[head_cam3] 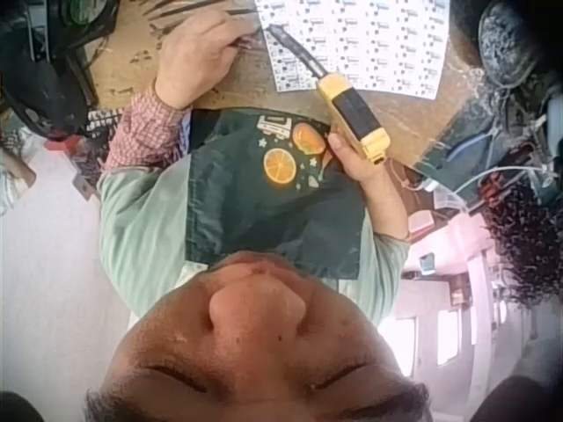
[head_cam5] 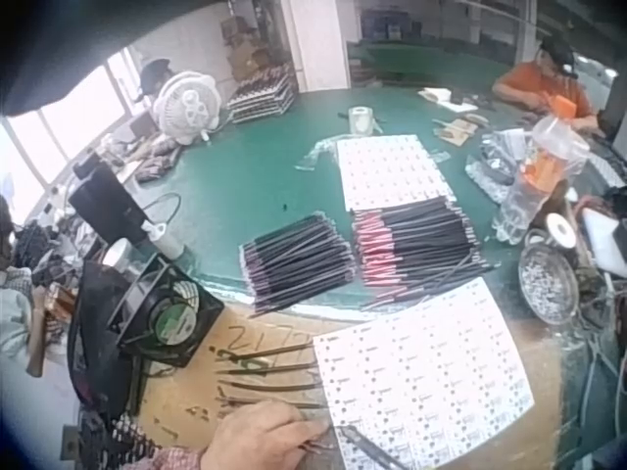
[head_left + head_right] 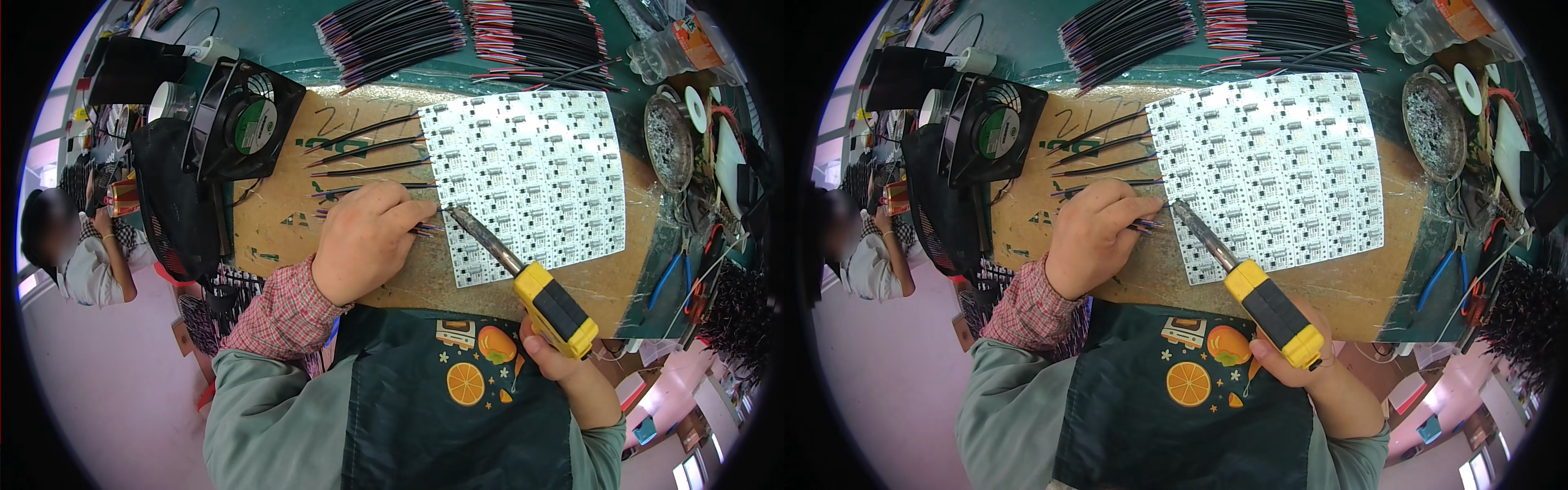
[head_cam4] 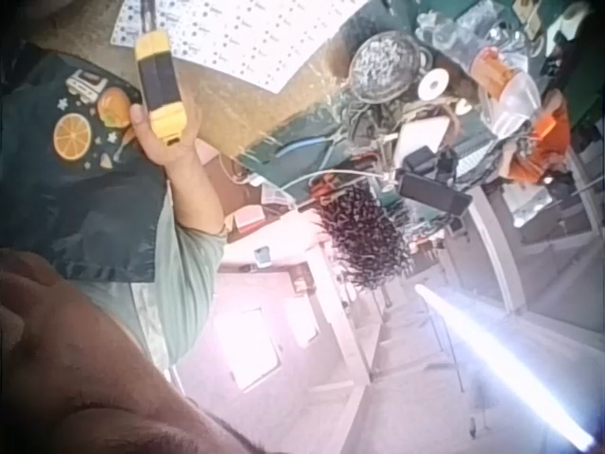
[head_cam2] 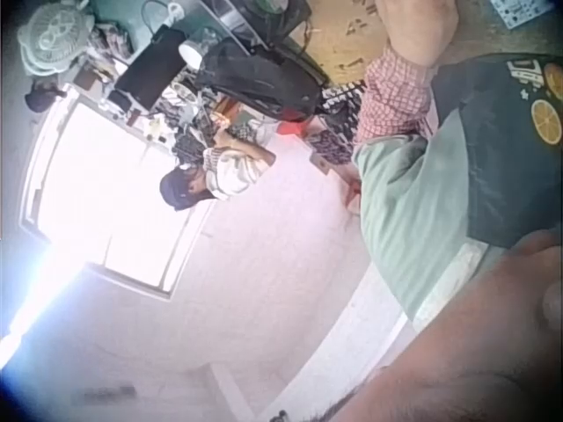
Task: The person solders thin wires onto metal contacts on a sheet of circuit boards using a soldering gun.
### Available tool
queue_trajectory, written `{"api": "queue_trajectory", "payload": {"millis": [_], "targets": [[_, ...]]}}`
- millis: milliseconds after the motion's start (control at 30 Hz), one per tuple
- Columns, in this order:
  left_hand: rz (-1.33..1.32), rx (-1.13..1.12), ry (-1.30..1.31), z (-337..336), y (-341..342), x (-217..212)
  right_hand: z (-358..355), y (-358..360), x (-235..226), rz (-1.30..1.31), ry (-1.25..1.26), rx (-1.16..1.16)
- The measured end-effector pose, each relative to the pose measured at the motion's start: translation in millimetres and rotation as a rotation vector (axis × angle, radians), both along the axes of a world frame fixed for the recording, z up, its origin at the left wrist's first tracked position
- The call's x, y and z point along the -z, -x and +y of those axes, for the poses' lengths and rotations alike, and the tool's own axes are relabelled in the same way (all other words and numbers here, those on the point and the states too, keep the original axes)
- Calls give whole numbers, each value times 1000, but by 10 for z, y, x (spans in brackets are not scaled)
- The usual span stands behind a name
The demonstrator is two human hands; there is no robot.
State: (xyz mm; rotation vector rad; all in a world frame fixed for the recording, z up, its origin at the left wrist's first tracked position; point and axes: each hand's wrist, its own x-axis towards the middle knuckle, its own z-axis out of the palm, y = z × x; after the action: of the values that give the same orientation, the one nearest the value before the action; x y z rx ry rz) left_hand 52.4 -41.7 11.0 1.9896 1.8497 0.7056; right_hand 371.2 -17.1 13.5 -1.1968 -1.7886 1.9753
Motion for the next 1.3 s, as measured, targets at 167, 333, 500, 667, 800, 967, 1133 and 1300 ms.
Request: {"api": "queue_trajectory", "payload": {"millis": [167, 333, 500, 667, 800, 967, 1133, 1300], "targets": [[-14, 5, -51, 12, -11, 29, -10, -25, -8, 37, 32, 24], [-61, -1, -7, 9, -21, -54, -24, -43, -7, 41, 82, 58], [-168, 29, -104, -53, 87, -40, -48, -82, 11, 48, 28, 48], [-84, 113, -257, -149, 61, -231, -40, -120, 15, 5, -73, -9], [-59, 103, -163, -204, -5, -131, -28, -134, -29, -23, -102, -44], [-5, 114, -107, -202, -40, -2, -12, -199, -30, -29, -67, -128], [-63, 23, -43, -175, -103, 10, -25, -179, -10, -19, -66, -97], [-58, 52, -111, -190, -94, 52, -37, -212, 24, -26, -122, -120]]}}
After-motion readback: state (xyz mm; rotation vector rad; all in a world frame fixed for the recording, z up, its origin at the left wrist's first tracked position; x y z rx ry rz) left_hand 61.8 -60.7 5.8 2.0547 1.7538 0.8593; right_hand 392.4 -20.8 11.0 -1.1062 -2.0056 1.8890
